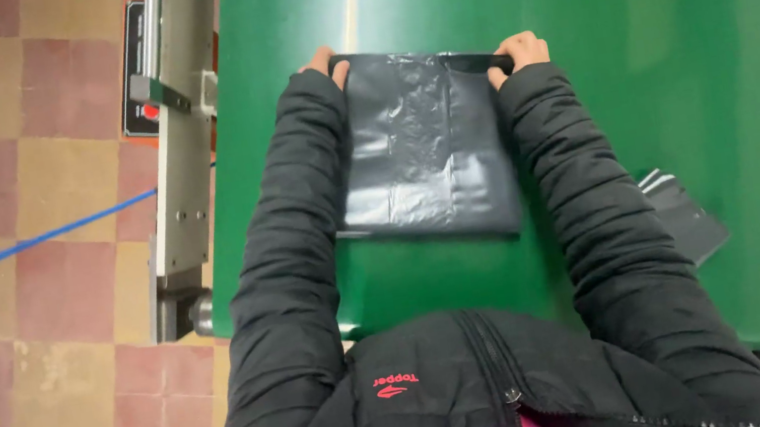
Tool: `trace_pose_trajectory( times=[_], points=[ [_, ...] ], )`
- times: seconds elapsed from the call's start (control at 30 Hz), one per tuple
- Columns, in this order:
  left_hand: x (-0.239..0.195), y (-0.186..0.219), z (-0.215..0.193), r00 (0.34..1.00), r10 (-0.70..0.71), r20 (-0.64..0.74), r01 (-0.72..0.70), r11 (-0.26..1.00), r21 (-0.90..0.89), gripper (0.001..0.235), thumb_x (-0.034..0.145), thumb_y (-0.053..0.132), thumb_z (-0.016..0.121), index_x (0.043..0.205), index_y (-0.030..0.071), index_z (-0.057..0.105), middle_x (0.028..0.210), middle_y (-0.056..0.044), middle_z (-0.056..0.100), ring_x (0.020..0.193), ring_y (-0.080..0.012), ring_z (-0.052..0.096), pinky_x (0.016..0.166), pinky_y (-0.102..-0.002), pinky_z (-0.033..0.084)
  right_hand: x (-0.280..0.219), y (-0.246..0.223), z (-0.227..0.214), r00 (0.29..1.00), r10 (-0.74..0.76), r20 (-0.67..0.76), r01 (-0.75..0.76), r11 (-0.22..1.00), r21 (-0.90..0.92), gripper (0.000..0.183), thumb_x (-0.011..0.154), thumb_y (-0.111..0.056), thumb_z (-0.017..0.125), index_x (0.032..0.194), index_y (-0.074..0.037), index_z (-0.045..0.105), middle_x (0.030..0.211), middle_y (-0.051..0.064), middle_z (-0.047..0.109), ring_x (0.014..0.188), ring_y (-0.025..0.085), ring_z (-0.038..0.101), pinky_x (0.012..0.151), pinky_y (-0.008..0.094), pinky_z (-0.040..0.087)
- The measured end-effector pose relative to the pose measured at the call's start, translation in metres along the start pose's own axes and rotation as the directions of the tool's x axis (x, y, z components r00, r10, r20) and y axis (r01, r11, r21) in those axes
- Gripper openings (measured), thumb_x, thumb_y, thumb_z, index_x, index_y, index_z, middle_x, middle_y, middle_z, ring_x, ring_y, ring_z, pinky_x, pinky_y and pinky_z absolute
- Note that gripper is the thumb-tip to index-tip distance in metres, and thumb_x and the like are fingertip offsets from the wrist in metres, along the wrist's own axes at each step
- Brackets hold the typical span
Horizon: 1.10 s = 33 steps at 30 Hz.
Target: Folding plastic bags and placing them into a plastic crate.
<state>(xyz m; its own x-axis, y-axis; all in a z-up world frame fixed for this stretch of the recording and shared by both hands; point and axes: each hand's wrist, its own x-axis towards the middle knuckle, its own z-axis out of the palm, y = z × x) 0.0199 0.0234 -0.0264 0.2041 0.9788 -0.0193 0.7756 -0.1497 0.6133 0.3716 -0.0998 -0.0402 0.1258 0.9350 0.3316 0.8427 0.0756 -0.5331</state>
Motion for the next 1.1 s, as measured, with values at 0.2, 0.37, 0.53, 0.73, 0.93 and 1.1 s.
trace_pose_trajectory(
  times=[0.2, 0.37, 0.53, 0.73, 0.93, 1.1],
  points=[
    [-0.018, 0.008, -0.003, 0.998, 0.051, -0.03, -0.052, 0.998, -0.043, 0.035, 0.099, 0.037, 0.064, 0.116, 0.006, 0.063, 0.11, -0.023, 0.07, 0.1, -0.0454, 0.066, 0.086, -0.049, 0.053, 0.031, -0.026, -0.006, 0.925, 0.149, 0.35, -0.102, 0.983, -0.151, 0.056, 0.072, -0.028, 0.088, 0.115, -0.006, 0.06, 0.11, 0.019, 0.064, 0.104, 0.04, 0.06, 0.09, 0.049, 0.05],
    [-0.066, 0.012, 0.027, 0.925, 0.36, -0.119, -0.358, 0.933, 0.039, 0.049, 0.088, 0.036, 0.075, 0.121, 0.003, 0.061, 0.112, -0.019, 0.066, 0.101, -0.0388, 0.065, 0.084, -0.046, 0.051, 0.051, -0.018, 0.014, 0.799, 0.264, 0.54, -0.055, 0.926, -0.372, 0.048, 0.077, -0.035, 0.086, 0.109, -0.009, 0.062, 0.114, 0.019, 0.066, 0.109, 0.039, 0.06, 0.092, 0.051, 0.049],
    [-0.097, -0.031, 0.093, 0.93, 0.18, 0.319, 0.159, 0.587, -0.794, 0.059, 0.101, 0.051, 0.058, 0.135, 0.003, 0.054, 0.128, -0.017, 0.064, 0.117, -0.0319, 0.066, 0.102, -0.048, 0.052, 0.008, -0.075, -0.023, 0.87, 0.223, 0.44, -0.046, 0.925, -0.378, 0.035, 0.086, -0.027, 0.079, 0.112, -0.01, 0.062, 0.109, 0.019, 0.068, 0.104, 0.04, 0.062, 0.089, 0.051, 0.05],
    [-0.119, -0.095, 0.063, 0.678, 0.577, 0.456, 0.698, -0.31, -0.645, 0.1, 0.088, 0.083, 0.022, 0.146, 0.007, 0.049, 0.158, -0.01, 0.051, 0.15, -0.0236, 0.047, 0.119, -0.042, 0.031, -0.111, -0.141, -0.07, 0.95, -0.306, 0.056, 0.311, 0.937, -0.161, 0.023, 0.08, -0.009, 0.078, 0.1, -0.014, 0.068, 0.098, 0.006, 0.063, 0.095, 0.03, 0.058, 0.083, 0.044, 0.042],
    [-0.153, -0.134, 0.058, 0.812, 0.336, 0.478, 0.578, -0.339, -0.742, 0.104, 0.092, 0.083, 0.029, 0.154, 0.001, 0.044, 0.156, -0.016, 0.053, 0.146, -0.0344, 0.046, 0.124, -0.048, 0.036, -0.194, -0.154, -0.057, 0.957, -0.285, 0.06, 0.291, 0.93, -0.226, 0.026, 0.074, -0.008, 0.077, 0.098, -0.017, 0.071, 0.094, 0.002, 0.06, 0.094, 0.028, 0.056, 0.082, 0.043, 0.041],
    [-0.234, -0.046, -0.042, 0.992, 0.118, -0.05, -0.123, 0.769, -0.628, 0.07, 0.098, 0.041, 0.07, 0.146, 0.001, 0.039, 0.146, -0.02, 0.044, 0.136, -0.0305, 0.047, 0.103, -0.045, 0.049, -0.209, -0.157, -0.05, 0.954, -0.272, 0.126, 0.296, 0.921, -0.254, 0.031, 0.078, -0.01, 0.076, 0.108, -0.014, 0.071, 0.109, 0.002, 0.062, 0.106, 0.027, 0.057, 0.09, 0.043, 0.044]
  ],
)
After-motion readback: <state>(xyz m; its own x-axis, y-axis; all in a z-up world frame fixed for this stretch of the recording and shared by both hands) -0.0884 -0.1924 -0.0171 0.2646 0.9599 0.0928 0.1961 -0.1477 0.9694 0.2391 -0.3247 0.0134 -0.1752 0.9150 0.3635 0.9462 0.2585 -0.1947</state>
